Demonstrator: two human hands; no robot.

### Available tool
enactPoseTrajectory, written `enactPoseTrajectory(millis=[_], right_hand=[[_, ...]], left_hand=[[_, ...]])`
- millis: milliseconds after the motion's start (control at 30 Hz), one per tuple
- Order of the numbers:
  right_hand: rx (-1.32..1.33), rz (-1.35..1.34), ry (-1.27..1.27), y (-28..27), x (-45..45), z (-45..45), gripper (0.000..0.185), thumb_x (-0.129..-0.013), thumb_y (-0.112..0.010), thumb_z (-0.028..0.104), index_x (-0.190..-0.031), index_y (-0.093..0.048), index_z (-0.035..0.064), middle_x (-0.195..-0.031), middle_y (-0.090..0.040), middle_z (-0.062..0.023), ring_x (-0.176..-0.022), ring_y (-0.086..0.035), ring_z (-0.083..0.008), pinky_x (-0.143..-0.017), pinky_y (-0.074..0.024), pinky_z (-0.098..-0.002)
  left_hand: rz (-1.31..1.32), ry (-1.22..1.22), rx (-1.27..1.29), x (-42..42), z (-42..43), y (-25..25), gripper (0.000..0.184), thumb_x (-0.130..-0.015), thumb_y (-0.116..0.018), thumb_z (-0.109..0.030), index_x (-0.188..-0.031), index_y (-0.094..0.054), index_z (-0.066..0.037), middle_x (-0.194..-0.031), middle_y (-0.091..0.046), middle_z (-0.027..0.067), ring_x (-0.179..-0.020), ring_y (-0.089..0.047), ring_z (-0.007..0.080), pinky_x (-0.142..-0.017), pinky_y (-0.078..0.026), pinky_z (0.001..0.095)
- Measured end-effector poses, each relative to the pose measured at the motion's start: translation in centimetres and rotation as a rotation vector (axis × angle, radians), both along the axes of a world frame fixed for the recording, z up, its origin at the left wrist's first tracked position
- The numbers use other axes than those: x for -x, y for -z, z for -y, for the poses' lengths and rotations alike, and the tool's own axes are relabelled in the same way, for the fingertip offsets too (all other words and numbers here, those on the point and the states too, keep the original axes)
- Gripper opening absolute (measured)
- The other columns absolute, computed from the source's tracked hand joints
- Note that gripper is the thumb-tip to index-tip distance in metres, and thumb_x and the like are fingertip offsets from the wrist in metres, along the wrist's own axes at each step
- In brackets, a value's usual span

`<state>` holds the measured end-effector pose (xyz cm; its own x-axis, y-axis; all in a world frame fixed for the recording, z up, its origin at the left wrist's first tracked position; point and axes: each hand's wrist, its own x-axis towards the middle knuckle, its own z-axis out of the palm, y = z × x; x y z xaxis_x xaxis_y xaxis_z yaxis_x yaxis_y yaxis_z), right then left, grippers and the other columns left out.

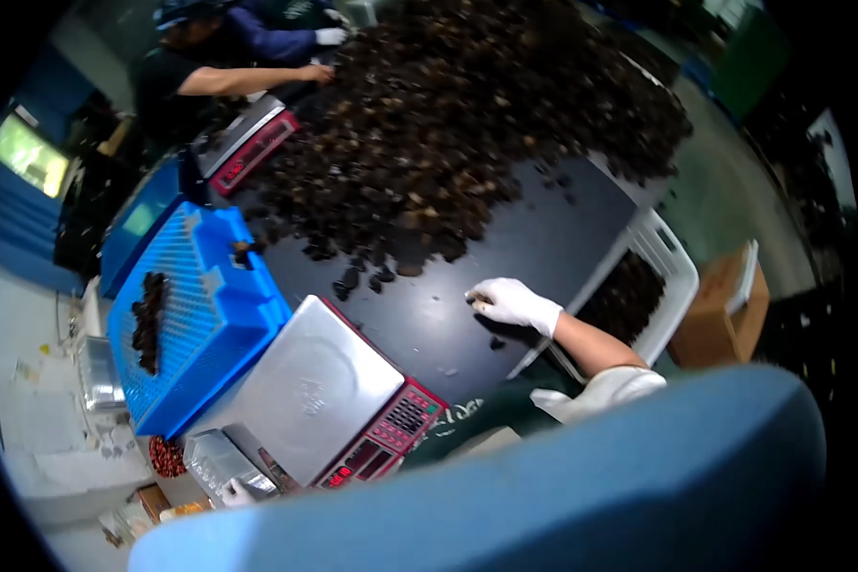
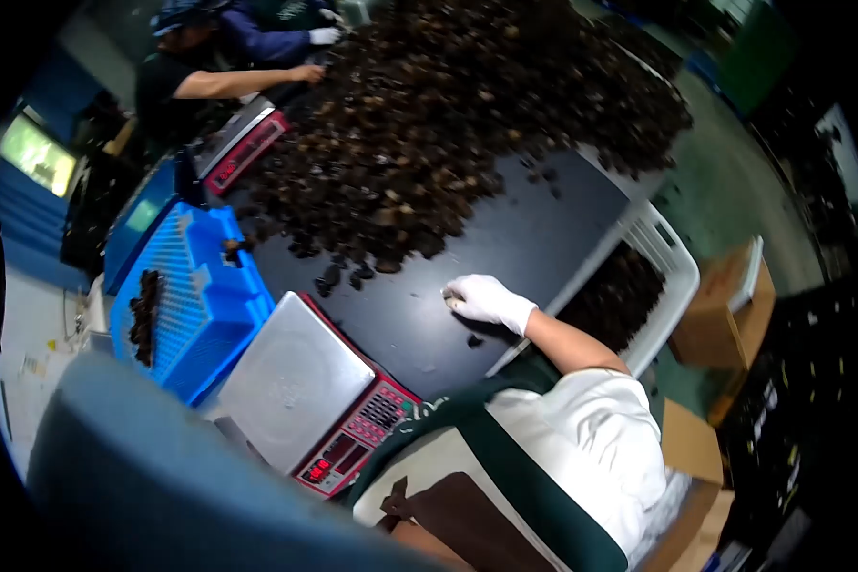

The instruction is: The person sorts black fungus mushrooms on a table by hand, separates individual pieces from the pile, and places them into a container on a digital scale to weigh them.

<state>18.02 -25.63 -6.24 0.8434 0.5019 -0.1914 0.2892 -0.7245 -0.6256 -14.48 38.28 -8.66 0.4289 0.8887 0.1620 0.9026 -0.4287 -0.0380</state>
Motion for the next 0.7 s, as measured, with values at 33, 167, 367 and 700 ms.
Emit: enactPoseTrajectory(millis=[33, 167, 367, 700], right_hand=[[0.01, -0.023, 0.032, 0.5, 1.1, 1.0, 0.033, -0.087, -0.058, 0.028, -0.109, -0.067, 0.0055, -0.1, -0.068, -0.0177, -0.095, -0.063, -0.0367, -0.084, -0.0506, -0.0436], [0.087, 0.049, -0.058, 2.1, 3.8, 2.9, 0.039, -0.083, -0.062, 0.035, -0.111, -0.067, 0.0078, -0.107, -0.065, -0.0152, -0.102, -0.062, -0.0334, -0.09, -0.049, -0.0421], [0.101, 0.106, -0.221, 4.1, 6.2, 2.4, 0.034, -0.078, -0.069, 0.032, -0.104, -0.066, 0.011, -0.102, -0.063, -0.0127, -0.096, -0.063, -0.0318, -0.084, -0.0506, -0.0423], [-0.745, -0.048, -0.019, -0.1, 2.8, -7.6, 0.027, -0.084, -0.062, 0.017, -0.107, -0.066, 0.0036, -0.096, -0.066, -0.0113, -0.078, -0.064, -0.0201, -0.073, -0.0516, -0.0332]], left_hand=[[-0.01, -0.013, -0.015, -0.2, 0.1, 0.1, 0.041, -0.09, -0.06, -0.032, -0.118, -0.059, -0.002, -0.117, -0.057, 0.0249, -0.108, -0.055, 0.0405, -0.093, -0.044, 0.0459], [0.005, -0.045, -0.116, -1.2, 0.6, -0.6, 0.035, -0.089, -0.061, -0.027, -0.113, -0.06, -0.002, -0.111, -0.058, 0.0229, -0.102, -0.056, 0.0393, -0.09, -0.045, 0.0454], [0.277, 0.146, -0.35, -3.7, 3.3, -5.0, 0.026, -0.087, -0.062, -0.02, -0.106, -0.061, -0.003, -0.102, -0.059, 0.0198, -0.095, -0.057, 0.0377, -0.084, -0.046, 0.0446], [0.572, 0.965, -0.173, -10.2, 19.1, -9.9, 0.011, -0.083, -0.064, -0.008, -0.094, -0.063, -0.004, -0.087, -0.061, 0.0147, -0.082, -0.059, 0.0348, -0.075, -0.049, 0.0434]])
